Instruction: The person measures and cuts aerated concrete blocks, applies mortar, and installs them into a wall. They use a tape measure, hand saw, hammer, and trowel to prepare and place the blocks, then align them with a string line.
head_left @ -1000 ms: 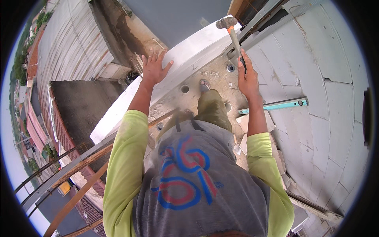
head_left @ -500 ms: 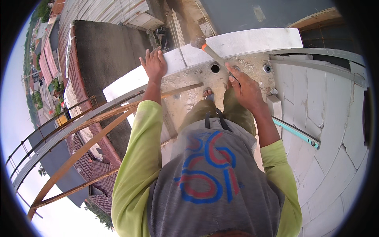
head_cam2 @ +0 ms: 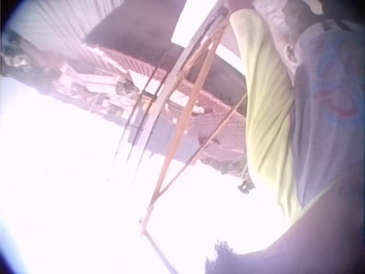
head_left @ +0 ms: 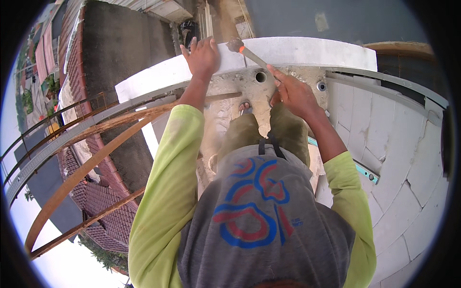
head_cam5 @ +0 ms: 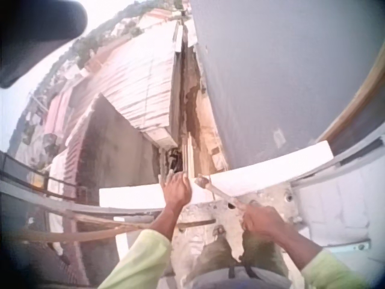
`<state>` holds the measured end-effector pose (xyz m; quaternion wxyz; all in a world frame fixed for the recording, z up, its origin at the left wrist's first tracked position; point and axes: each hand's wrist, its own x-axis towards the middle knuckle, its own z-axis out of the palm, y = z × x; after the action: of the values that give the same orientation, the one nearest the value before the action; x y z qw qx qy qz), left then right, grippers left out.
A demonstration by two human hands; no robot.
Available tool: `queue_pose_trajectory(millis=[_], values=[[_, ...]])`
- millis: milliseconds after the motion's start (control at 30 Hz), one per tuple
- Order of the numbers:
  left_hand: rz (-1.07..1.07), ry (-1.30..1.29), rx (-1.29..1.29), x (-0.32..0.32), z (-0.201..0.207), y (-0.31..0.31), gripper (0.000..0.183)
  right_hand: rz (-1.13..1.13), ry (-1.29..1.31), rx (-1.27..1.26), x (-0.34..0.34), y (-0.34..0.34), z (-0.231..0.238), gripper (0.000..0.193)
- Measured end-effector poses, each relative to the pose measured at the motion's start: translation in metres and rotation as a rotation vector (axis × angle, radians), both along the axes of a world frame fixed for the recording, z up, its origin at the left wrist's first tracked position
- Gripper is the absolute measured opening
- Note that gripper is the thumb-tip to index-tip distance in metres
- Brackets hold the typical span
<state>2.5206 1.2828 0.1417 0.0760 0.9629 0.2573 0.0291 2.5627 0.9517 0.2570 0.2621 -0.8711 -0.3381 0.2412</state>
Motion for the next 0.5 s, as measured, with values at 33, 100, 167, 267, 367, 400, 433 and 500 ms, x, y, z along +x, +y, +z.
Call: queue_pose_trajectory(millis=[33,100,167,267,367,400,433,500], values=[[0.004,-0.004,0.006,-0.001,-0.001,0.001,0.051,-0.018,0.001,0.048,-0.003,0.003,0.008,0.061],[-0.011,-0.023,0.035,0.000,0.000,-0.001,0.050,-0.025,-0.086,0.251,-0.008,0.003,0.001,0.060],[-0.018,-0.025,0.036,0.004,0.003,-0.002,0.049,0.008,-0.100,0.158,-0.010,0.000,-0.017,0.060],[-0.001,0.003,0.012,0.003,0.010,-0.006,0.047,0.098,-0.034,-0.261,-0.003,-0.001,-0.030,0.065],[0.019,0.031,0.024,0.000,0.012,-0.006,0.047,0.112,-0.016,-0.297,0.004,0.010,-0.003,0.066],[0.022,0.027,0.014,0.001,0.013,-0.004,0.047,0.108,0.000,-0.291,0.006,0.014,0.005,0.065],[0.026,0.024,0.004,0.002,0.014,-0.003,0.047,0.105,0.016,-0.285,0.007,0.016,0.010,0.064],[0.019,-0.029,0.028,0.002,0.011,-0.003,0.046,0.090,-0.047,-0.099,0.000,0.006,-0.001,0.064]])
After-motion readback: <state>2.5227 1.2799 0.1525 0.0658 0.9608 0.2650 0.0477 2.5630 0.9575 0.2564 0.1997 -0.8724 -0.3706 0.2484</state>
